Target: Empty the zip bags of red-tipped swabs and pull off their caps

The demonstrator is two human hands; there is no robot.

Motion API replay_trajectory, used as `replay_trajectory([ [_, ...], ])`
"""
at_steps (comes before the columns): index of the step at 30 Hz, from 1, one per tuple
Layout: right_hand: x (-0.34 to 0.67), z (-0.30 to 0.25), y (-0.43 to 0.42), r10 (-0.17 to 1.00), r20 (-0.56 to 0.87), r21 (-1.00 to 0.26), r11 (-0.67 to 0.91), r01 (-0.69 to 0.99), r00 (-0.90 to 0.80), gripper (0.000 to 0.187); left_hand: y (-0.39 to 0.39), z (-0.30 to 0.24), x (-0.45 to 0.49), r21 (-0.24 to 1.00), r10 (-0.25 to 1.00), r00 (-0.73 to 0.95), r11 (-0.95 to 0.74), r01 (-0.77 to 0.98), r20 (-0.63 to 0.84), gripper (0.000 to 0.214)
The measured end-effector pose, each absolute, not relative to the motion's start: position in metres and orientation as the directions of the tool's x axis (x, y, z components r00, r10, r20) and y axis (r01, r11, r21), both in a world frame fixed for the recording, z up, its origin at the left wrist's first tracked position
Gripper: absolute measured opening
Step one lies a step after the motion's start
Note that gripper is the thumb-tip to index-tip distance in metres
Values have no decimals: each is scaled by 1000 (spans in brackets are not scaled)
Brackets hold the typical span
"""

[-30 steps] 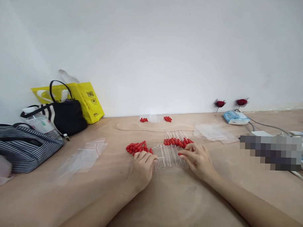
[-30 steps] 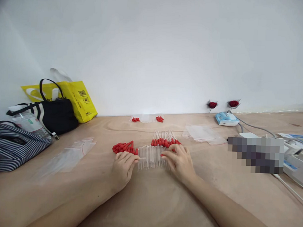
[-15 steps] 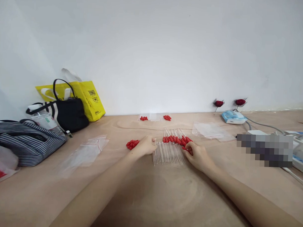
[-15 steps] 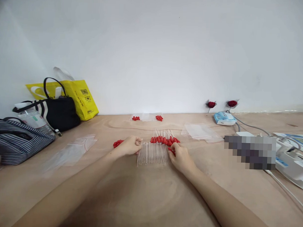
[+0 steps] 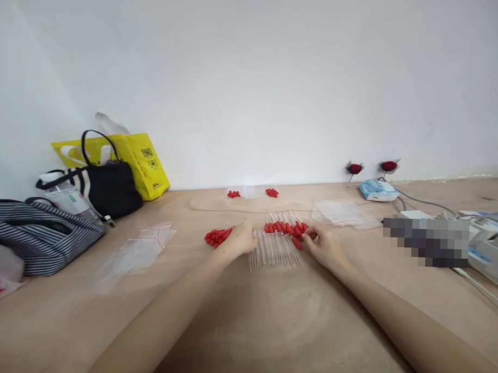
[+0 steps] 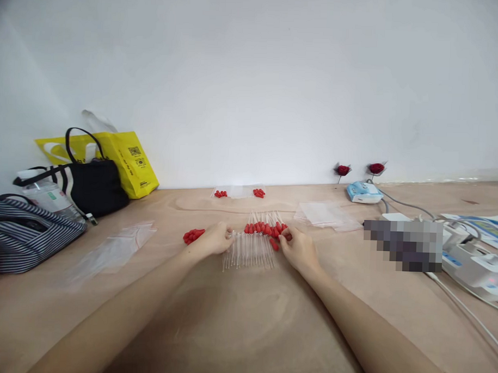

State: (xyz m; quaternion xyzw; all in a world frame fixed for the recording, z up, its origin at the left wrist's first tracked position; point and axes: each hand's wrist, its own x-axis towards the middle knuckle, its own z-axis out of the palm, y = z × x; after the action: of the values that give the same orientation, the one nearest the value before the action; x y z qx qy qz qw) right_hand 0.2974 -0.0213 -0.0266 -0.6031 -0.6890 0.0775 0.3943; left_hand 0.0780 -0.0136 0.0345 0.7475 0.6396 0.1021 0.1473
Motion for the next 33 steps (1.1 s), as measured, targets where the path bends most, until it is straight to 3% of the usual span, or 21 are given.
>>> replay_trajectory([
  [3,302,-26,-19,890,450,-579,229,783,73,18,-36,27,66,338,941,307,-337,878,143,28],
  [5,302,-25,-19,891,444,-564,194,802,97,21,-48,18,55,258,800,521,-593,763,298,42],
  [7,299,-23,-19,892,437,-533,154,832,115,24,-53,8,43,169,696,628,-705,688,347,56],
  [12,289,-19,-16,888,438,-432,70,899,142,32,-42,-5,25,91,660,655,-726,681,368,53],
  [17,285,-20,-14,916,378,-413,35,910,137,32,-35,-5,18,75,640,656,-736,673,399,51],
  [22,283,-22,-12,917,380,-414,48,909,125,29,-44,-5,23,103,584,573,-747,657,575,37],
  [25,281,-21,-13,903,393,-453,25,891,174,30,-48,-1,35,225,591,480,-751,621,649,18],
  [27,279,-20,-15,885,411,-513,25,858,220,31,-47,3,49,386,672,417,-715,583,612,15],
  [30,274,-18,-20,866,426,-637,81,766,262,36,-39,7,77,704,856,301,-517,487,420,17],
  [33,263,-21,-27,868,437,-716,176,676,237,41,-27,5,110,967,967,222,-167,194,123,21],
])
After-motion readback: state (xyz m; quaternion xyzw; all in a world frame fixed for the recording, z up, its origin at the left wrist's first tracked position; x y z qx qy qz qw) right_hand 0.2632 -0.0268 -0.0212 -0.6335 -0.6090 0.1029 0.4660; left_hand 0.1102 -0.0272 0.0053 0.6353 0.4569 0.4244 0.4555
